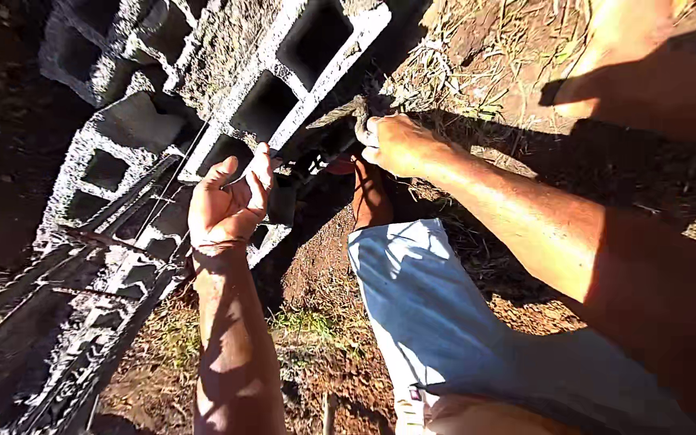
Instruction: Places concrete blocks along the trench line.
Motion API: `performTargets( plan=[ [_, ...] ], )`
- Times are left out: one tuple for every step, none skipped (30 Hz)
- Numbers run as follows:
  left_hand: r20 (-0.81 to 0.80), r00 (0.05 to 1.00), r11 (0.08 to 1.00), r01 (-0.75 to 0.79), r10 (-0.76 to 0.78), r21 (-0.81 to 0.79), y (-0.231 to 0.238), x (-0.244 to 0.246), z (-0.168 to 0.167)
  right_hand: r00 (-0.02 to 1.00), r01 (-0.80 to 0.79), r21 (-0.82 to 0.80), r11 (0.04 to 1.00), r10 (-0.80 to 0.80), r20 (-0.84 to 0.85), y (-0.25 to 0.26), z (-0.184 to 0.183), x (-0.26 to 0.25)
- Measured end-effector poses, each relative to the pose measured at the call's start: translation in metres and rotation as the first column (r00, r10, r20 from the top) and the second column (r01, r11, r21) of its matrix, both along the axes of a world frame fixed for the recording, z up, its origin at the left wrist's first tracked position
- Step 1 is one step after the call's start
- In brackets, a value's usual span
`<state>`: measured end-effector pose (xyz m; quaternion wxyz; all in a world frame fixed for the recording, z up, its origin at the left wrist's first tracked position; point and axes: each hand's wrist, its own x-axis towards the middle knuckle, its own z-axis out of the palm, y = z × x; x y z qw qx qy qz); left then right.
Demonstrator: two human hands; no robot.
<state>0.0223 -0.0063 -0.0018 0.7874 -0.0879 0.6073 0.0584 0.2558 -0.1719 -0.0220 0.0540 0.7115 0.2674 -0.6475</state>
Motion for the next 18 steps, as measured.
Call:
performTargets(
  plan=[
    [0.005, 1.000, 1.000, -0.024, 0.024, -0.016, 0.000, 0.000, 0.000, 1.000, 0.008, -0.009, 1.000, -0.008, -0.025, -0.009, 0.002, -0.007],
    [0.005, 1.000, 0.999, -0.031, 0.031, -0.021, 0.001, 0.000, -0.001, 0.999, 0.019, -0.012, 1.000, -0.020, -0.045, -0.016, -0.003, -0.017],
    [-0.003, 1.000, 1.000, -0.029, 0.029, -0.009, 0.001, 0.000, -0.001, 0.998, 0.020, -0.001, 1.000, -0.020, -0.053, -0.023, -0.013, -0.028],
    [-0.018, 1.000, 1.000, -0.006, 0.006, 0.013, 0.000, -0.001, -0.001, 0.998, 0.015, 0.012, 1.000, -0.015, -0.061, -0.027, -0.027, -0.042],
    [-0.021, 1.000, 1.000, 0.014, -0.013, 0.025, -0.001, -0.002, -0.001, 0.997, 0.004, 0.011, 1.000, -0.003, -0.078, -0.029, -0.041, -0.056],
    [-0.021, 1.000, 0.999, 0.018, -0.017, 0.028, 0.000, -0.003, -0.001, 0.995, -0.018, 0.001, 1.000, 0.018, -0.101, -0.026, -0.054, -0.070],
    [-0.011, 1.000, 0.999, 0.020, -0.019, 0.026, 0.000, -0.006, -0.002, 0.991, -0.053, -0.005, 0.999, 0.052, -0.125, -0.022, -0.067, -0.082],
    [0.019, 1.000, 1.000, -0.003, 0.003, 0.009, 0.001, -0.009, -0.004, 0.987, -0.076, -0.011, 0.997, 0.074, -0.144, -0.018, -0.083, -0.095],
    [0.043, 0.998, 0.999, -0.035, 0.036, -0.015, 0.001, -0.012, -0.005, 0.988, -0.068, -0.020, 0.997, 0.065, -0.138, -0.017, -0.100, -0.107],
    [0.058, 0.996, 0.997, -0.066, 0.068, -0.042, 0.001, -0.013, -0.005, 0.994, -0.058, -0.007, 0.998, 0.057, -0.092, -0.017, -0.119, -0.120],
    [0.061, 0.993, 0.993, -0.097, 0.100, -0.064, 0.001, -0.012, -0.004, 0.996, -0.046, -0.011, 0.999, 0.045, -0.081, -0.011, -0.128, -0.124],
    [0.055, 0.987, 0.985, -0.147, 0.152, -0.090, 0.003, -0.010, -0.002, 0.992, -0.037, -0.042, 0.998, 0.031, -0.126, 0.001, -0.123, -0.119],
    [0.046, 0.980, 0.976, -0.189, 0.195, -0.112, 0.005, -0.005, -0.001, 0.988, -0.034, -0.052, 0.998, 0.026, -0.152, 0.012, -0.118, -0.112],
    [0.049, 0.978, 0.974, -0.194, 0.201, -0.118, 0.007, -0.002, 0.000, 0.988, -0.025, -0.032, 0.999, 0.020, -0.150, 0.018, -0.114, -0.105],
    [0.060, 0.979, 0.975, -0.185, 0.193, -0.122, 0.007, -0.001, -0.001, 0.990, -0.009, 0.001, 1.000, 0.009, -0.139, 0.019, -0.111, -0.100],
    [0.078, 0.983, 0.981, -0.158, 0.168, -0.116, 0.007, -0.001, -0.001, 0.991, 0.008, 0.032, 0.999, -0.004, -0.135, 0.017, -0.106, -0.096],
    [0.088, 0.986, 0.985, -0.134, 0.144, -0.105, 0.007, -0.002, -0.001, 0.991, 0.036, 0.061, 0.998, -0.027, -0.134, 0.015, -0.099, -0.093],
    [0.083, 0.989, 0.990, -0.116, 0.123, -0.083, 0.006, -0.001, 0.000, 0.990, 0.056, 0.081, 0.995, -0.045, -0.135, 0.012, -0.088, -0.087]
  ],
)
